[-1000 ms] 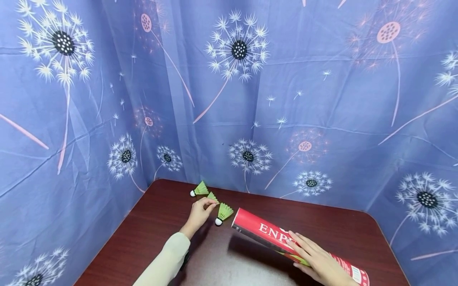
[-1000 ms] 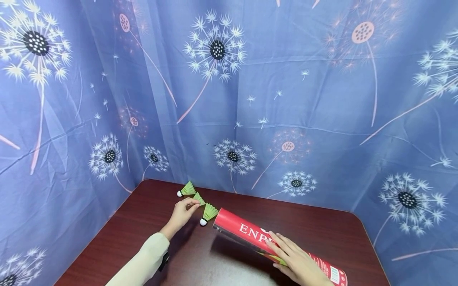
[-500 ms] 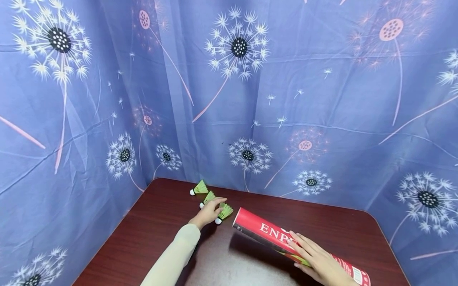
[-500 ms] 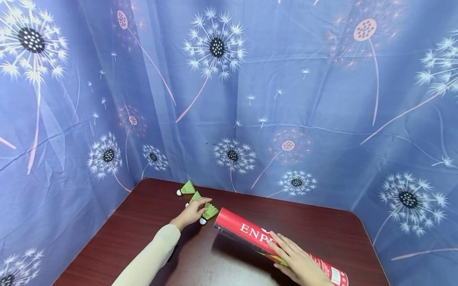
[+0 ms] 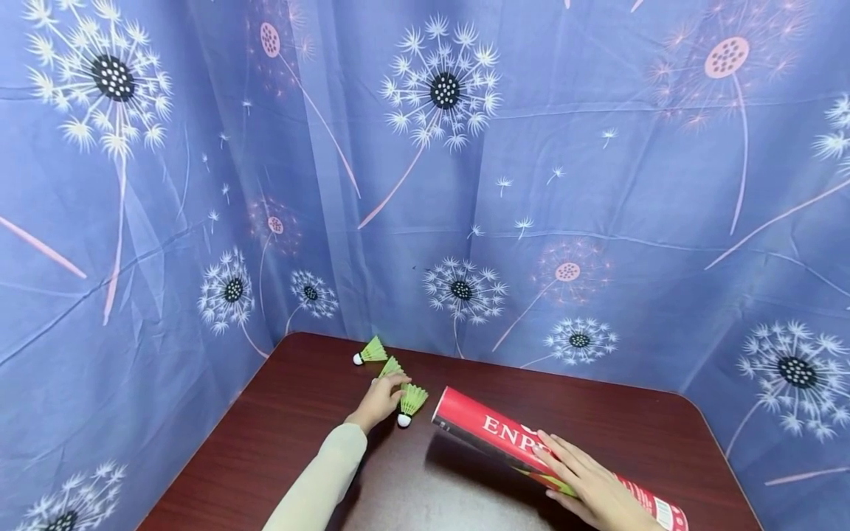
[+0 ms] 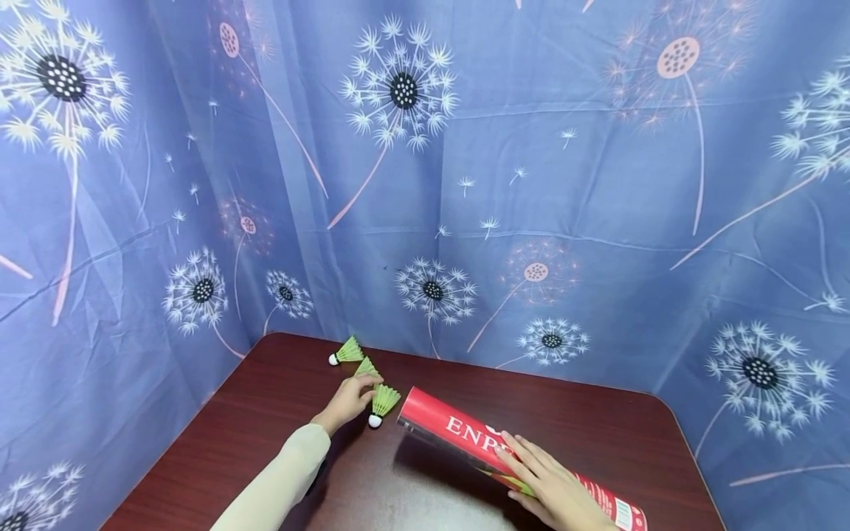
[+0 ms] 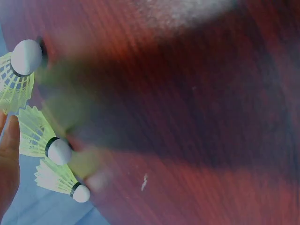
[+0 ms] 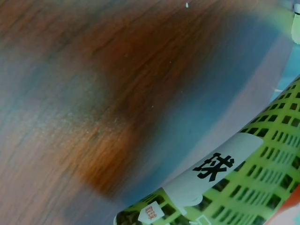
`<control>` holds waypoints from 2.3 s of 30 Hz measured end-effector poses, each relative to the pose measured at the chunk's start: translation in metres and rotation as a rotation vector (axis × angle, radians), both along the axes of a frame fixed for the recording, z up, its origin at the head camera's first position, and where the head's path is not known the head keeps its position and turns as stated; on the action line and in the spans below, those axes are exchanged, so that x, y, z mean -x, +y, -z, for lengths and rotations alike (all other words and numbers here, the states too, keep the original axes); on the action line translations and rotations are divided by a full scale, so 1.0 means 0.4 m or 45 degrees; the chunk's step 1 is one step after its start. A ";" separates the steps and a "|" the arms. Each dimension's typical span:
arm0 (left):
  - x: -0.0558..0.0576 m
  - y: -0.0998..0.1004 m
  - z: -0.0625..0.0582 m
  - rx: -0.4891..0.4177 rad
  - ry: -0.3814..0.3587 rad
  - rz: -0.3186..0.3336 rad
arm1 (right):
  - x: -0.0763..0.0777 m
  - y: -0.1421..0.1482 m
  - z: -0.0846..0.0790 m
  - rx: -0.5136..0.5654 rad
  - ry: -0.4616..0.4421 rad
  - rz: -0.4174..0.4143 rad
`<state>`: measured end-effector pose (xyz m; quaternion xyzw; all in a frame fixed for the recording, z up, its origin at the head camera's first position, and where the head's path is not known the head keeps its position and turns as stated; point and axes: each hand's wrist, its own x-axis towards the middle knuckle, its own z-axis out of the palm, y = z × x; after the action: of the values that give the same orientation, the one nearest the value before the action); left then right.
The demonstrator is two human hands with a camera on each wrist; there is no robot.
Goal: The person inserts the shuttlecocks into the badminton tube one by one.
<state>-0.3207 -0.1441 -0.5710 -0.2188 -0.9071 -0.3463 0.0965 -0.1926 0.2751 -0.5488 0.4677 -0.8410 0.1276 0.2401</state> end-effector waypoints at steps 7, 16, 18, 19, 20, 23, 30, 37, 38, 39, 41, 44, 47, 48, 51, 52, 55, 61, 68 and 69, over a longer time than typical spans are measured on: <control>-0.003 -0.009 0.014 0.012 0.123 -0.025 | -0.002 0.000 -0.001 0.012 -0.005 0.008; -0.012 -0.017 0.013 -0.099 0.140 -0.057 | -0.005 0.004 0.003 0.008 0.000 -0.010; -0.016 -0.018 0.015 -0.100 0.157 -0.066 | -0.008 0.003 0.002 -0.001 -0.011 -0.007; -0.016 -0.018 0.015 -0.102 0.161 -0.071 | -0.007 0.003 0.001 -0.007 -0.017 -0.004; -0.017 -0.019 0.015 -0.105 0.169 -0.072 | -0.008 0.003 -0.001 -0.018 -0.023 0.012; -0.021 -0.021 0.012 -0.122 0.181 -0.079 | -0.008 0.004 -0.003 -0.041 -0.041 0.047; -0.037 -0.027 0.006 -0.255 0.133 -0.127 | -0.005 0.004 -0.007 -0.031 -0.006 0.013; -0.055 -0.027 -0.017 -0.370 0.180 -0.199 | -0.009 0.008 -0.007 -0.051 -0.032 0.046; -0.057 -0.026 -0.021 -0.382 0.191 -0.201 | -0.010 0.009 -0.006 -0.057 -0.041 0.059; -0.061 -0.025 -0.026 -0.396 0.202 -0.200 | -0.010 0.010 -0.005 -0.055 -0.043 0.063; -0.067 -0.025 -0.037 -0.424 0.209 -0.205 | -0.010 0.010 -0.003 -0.055 -0.052 0.070; -0.076 -0.021 -0.054 -0.458 0.212 -0.212 | -0.009 0.009 -0.002 -0.043 -0.030 0.054; -0.082 -0.015 -0.067 -0.476 0.221 -0.219 | -0.009 0.008 -0.002 -0.035 -0.012 0.038; -0.084 -0.012 -0.071 -0.487 0.219 -0.217 | -0.009 0.008 -0.002 -0.036 -0.012 0.038; -0.090 -0.005 -0.083 -0.527 0.204 -0.196 | -0.008 0.008 -0.002 -0.042 -0.013 0.038; -0.093 -0.002 -0.088 -0.548 0.198 -0.185 | -0.008 0.008 -0.002 -0.048 -0.024 0.044; -0.103 0.007 -0.096 -0.595 0.186 -0.152 | -0.009 0.009 -0.003 -0.066 -0.056 0.064; -0.127 0.028 -0.102 -0.619 0.179 -0.136 | -0.010 0.007 -0.004 -0.091 -0.091 0.095; -0.191 0.061 -0.170 -0.598 0.117 -0.095 | -0.003 0.002 -0.003 -0.034 -0.017 0.040; -0.200 0.064 -0.179 -0.599 0.114 -0.077 | -0.002 0.002 -0.002 -0.025 -0.008 0.032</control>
<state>-0.2408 -0.1186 -0.4996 -0.1780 -0.8024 -0.5350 0.1954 -0.1920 0.2758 -0.5478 0.4590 -0.8488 0.1176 0.2345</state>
